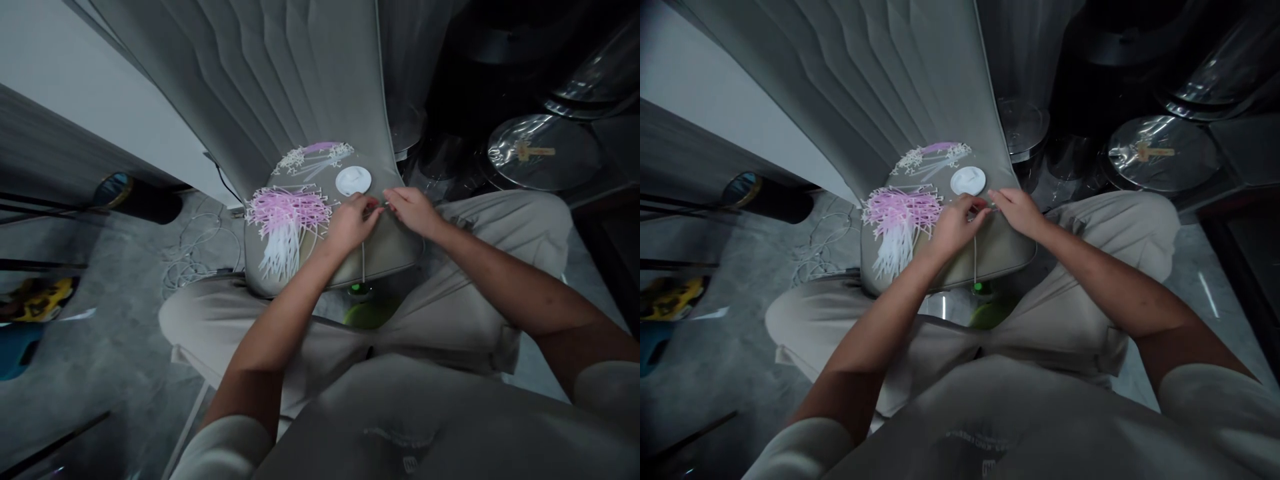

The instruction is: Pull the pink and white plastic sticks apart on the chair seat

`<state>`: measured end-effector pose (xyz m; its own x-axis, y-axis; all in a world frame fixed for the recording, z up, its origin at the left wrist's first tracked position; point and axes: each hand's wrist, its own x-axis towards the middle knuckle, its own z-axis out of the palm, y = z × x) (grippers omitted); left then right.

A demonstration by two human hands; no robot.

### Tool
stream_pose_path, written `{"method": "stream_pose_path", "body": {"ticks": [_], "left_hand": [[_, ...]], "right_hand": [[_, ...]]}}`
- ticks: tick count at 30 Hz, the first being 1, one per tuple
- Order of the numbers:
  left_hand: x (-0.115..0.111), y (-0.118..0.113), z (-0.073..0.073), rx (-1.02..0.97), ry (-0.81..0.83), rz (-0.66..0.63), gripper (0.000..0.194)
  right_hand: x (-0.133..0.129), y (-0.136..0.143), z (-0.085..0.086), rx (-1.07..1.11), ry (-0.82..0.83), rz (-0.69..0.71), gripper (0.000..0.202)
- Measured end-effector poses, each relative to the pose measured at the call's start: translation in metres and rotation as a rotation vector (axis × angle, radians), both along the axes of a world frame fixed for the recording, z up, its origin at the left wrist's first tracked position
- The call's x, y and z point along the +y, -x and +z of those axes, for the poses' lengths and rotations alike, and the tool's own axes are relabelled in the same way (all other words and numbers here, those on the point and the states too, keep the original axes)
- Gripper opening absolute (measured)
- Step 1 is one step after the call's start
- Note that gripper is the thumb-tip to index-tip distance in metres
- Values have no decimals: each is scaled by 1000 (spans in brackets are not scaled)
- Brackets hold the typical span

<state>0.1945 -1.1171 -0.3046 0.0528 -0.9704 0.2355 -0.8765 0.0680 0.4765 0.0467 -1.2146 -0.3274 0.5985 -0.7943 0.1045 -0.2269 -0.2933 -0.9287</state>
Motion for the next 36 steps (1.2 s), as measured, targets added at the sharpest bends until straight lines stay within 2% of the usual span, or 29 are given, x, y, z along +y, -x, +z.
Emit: {"method": "stream_pose_path", "body": {"ticks": [5, 10, 12, 15, 20, 25, 27, 30, 36], "left_hand": [[-24, 1, -19, -216, -171, 25, 28], [-33, 11, -19, -348, -213, -24, 26], [-34, 10, -16, -302, -216, -17, 25], [-34, 7, -16, -93, -200, 43, 23], [-45, 5, -28, 280, -113, -3, 18], [-66, 11, -34, 317, -27, -61, 17], [-70, 13, -34, 358, 9, -38, 18], [-68, 15, -35, 415, 66, 9, 18], [-57, 17, -39, 462, 96, -66, 19]], "right_hand": [[-29, 1, -7, 79, -63, -103, 55], [-30, 6, -21, 129, -141, -110, 49], [-28, 8, -22, 138, -163, -136, 48], [-26, 10, -20, 108, -233, -167, 47], [-23, 9, -16, 57, -273, -160, 51], [-24, 10, -18, 53, -253, -158, 55], [-25, 12, -20, 55, -266, -162, 55], [-25, 15, -22, 62, -248, -165, 57], [-22, 17, -25, 45, -232, -172, 57]]}}
